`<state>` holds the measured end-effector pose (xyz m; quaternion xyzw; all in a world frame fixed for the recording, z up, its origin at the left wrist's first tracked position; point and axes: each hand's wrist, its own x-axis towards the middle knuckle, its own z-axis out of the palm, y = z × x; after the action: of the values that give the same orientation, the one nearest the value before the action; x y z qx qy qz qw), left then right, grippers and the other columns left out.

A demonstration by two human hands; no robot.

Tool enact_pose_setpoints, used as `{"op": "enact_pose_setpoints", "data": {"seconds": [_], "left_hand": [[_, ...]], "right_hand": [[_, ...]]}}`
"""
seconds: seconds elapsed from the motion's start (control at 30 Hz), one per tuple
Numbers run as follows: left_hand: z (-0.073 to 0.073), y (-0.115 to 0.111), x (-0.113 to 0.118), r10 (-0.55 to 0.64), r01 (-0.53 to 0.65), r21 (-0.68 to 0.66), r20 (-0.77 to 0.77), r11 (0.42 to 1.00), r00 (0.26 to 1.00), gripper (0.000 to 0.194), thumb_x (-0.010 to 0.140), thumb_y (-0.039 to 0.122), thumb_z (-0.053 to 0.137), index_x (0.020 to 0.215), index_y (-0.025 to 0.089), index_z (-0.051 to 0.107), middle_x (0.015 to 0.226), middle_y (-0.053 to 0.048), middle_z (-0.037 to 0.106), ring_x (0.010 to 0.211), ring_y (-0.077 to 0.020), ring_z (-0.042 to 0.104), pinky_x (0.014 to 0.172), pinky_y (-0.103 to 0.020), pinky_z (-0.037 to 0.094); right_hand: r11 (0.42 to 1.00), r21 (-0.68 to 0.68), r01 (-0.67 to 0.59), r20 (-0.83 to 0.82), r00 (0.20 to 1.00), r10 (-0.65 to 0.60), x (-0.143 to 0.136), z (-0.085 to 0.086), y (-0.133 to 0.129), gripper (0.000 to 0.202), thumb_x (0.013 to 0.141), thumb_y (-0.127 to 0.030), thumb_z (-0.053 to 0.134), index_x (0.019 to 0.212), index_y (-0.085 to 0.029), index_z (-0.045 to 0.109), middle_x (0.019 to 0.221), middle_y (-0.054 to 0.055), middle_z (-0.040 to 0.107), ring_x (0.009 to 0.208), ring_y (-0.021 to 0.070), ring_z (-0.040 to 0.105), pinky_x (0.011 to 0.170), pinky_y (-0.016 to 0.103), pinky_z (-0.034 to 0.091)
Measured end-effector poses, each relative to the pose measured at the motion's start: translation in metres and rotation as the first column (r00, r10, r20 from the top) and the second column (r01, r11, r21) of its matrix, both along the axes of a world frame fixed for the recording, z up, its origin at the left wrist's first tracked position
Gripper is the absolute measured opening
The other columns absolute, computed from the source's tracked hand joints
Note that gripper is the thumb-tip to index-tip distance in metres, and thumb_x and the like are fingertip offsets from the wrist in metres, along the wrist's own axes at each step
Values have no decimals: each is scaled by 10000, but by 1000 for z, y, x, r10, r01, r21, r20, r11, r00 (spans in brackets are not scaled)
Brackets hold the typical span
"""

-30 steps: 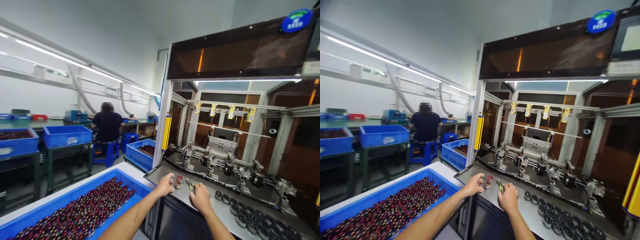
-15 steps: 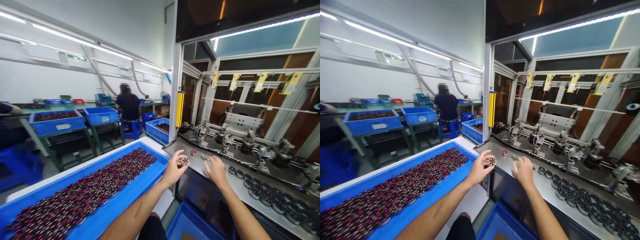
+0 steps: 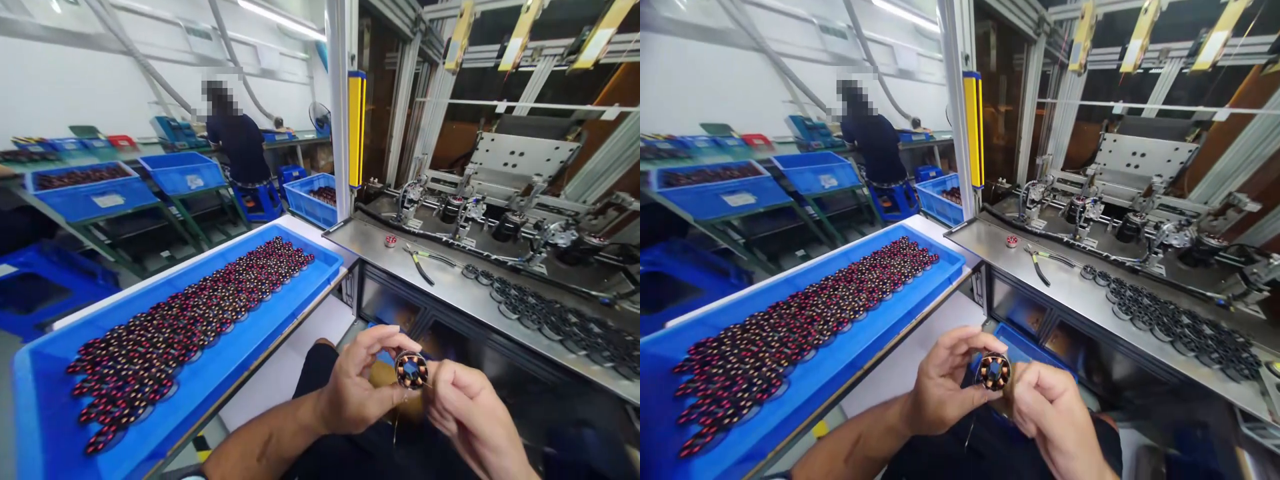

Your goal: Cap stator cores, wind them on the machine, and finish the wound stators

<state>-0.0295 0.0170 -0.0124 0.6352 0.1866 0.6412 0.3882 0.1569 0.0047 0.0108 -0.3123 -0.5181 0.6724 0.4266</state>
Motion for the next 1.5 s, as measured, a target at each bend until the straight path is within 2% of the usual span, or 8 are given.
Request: {"op": "enact_pose_setpoints", "data": {"seconds": [0.1,0.17,0.33,0.53,0.8,0.97,1.2,1.5], "left_hand": [[3,-5,3,-89,94,-90,58,991,994,747,749,125,814,1372,266,427,1138,-89,718,950,-182,711,851,-289,594],[2,-6,4,-75,79,-74,60,994,995,746,744,126,817,1367,267,432,1119,-82,721,939,-179,711,850,-289,596],[-3,-5,7,56,-50,91,-65,995,996,785,754,58,769,1411,295,411,1107,-70,725,930,-178,692,841,-304,585],[-7,-2,10,117,-106,93,-121,990,986,756,750,81,774,1390,287,429,1084,-65,736,907,-184,685,842,-332,575],[-8,-1,9,-177,214,-287,147,934,973,707,743,62,804,1328,276,469,1203,-72,712,1011,-158,702,914,-271,548],[-11,-7,8,-352,379,-356,142,854,925,643,870,21,640,1393,314,408,1367,-108,626,1091,-152,677,956,-280,524],[-16,-5,21,-291,347,-423,194,837,937,783,620,14,856,1275,260,507,1077,-47,670,784,-100,673,714,-198,549],[-9,-6,22,-271,448,-613,364,651,891,475,681,113,861,1109,169,663,1146,-119,740,908,-177,741,870,-295,590]], "right_hand": [[960,16,-280,-14,960,280,29,-15,1,460,783,-516,739,539,-190,524,504,-22,458,455,87,377,472,249,274],[947,-3,-322,57,945,322,33,-27,-4,328,753,-383,801,570,-178,621,524,0,535,496,102,463,511,253,316],[971,-209,-119,-161,983,86,-7,-43,-31,247,711,-385,833,839,-210,715,679,13,671,542,107,558,490,203,420],[923,-385,-31,-283,955,-86,-34,-33,-44,228,731,-341,842,733,-168,693,499,-14,593,389,46,447,373,131,329],[960,-263,-99,-69,994,83,7,-44,-39,243,695,-368,875,775,-188,734,622,9,660,485,83,559,488,189,433],[979,-176,99,16,995,-98,21,-16,-18,482,808,-632,678,765,-152,704,623,42,614,573,142,541,561,260,461],[966,-222,135,94,989,-117,4,-10,-23,447,813,-519,722,580,-169,569,491,-11,505,475,92,399,494,232,329],[979,85,183,369,907,-202,11,-34,-33,453,883,-517,633,583,-188,548,522,-4,518,514,121,464,520,242,367]]}}
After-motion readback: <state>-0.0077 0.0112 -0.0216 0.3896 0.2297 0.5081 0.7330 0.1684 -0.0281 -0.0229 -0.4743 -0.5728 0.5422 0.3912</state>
